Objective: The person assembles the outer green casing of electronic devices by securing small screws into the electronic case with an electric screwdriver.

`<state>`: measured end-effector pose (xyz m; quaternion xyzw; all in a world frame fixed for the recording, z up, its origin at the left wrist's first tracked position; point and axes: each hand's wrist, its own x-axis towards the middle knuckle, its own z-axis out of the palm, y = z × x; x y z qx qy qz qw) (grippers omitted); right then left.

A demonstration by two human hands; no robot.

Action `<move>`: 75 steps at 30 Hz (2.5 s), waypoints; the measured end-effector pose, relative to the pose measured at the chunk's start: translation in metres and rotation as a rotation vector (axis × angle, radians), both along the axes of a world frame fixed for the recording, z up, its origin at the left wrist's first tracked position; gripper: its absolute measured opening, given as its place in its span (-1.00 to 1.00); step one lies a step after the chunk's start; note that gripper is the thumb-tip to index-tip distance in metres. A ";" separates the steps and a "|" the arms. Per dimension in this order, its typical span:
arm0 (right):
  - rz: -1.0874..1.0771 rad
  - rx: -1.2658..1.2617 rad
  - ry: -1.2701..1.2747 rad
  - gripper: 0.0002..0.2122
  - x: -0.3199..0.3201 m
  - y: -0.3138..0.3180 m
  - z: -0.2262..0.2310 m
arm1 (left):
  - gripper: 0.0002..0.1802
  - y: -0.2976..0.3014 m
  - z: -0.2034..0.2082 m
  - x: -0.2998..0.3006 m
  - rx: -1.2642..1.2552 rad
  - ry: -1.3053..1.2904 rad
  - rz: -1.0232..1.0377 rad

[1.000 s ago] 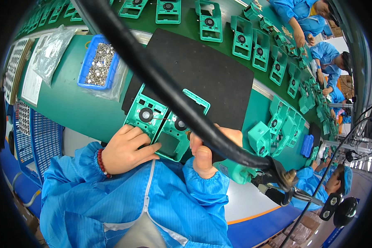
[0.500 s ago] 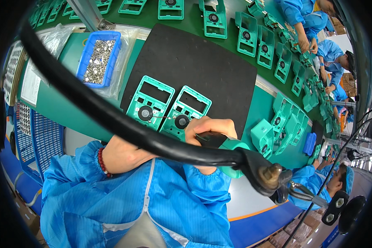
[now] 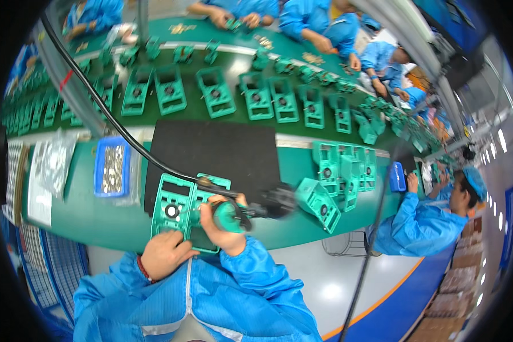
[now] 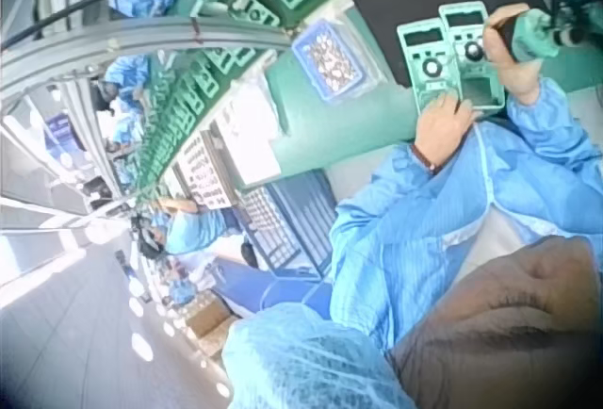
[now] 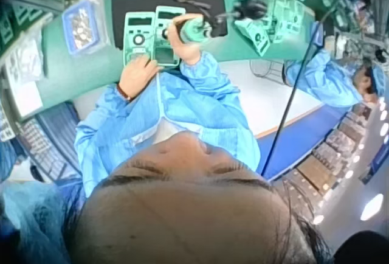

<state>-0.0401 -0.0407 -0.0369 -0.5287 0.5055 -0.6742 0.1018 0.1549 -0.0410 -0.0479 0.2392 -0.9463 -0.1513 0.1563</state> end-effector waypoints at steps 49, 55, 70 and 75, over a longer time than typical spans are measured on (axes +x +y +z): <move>-0.592 0.590 0.455 -0.86 -0.312 -0.303 -0.021 | -0.66 -0.276 0.134 -0.196 0.169 0.058 0.090; -0.642 0.485 0.466 -0.81 -0.350 -0.194 0.085 | -0.62 -0.306 0.080 -0.300 0.086 0.054 -0.118; 0.250 0.548 1.205 -0.87 -0.206 0.033 0.069 | -0.65 -0.217 0.091 -0.202 0.419 -0.080 -0.302; 0.589 0.317 1.270 -0.91 -0.139 0.038 0.058 | -0.71 -0.173 0.068 -0.082 0.440 0.051 -0.142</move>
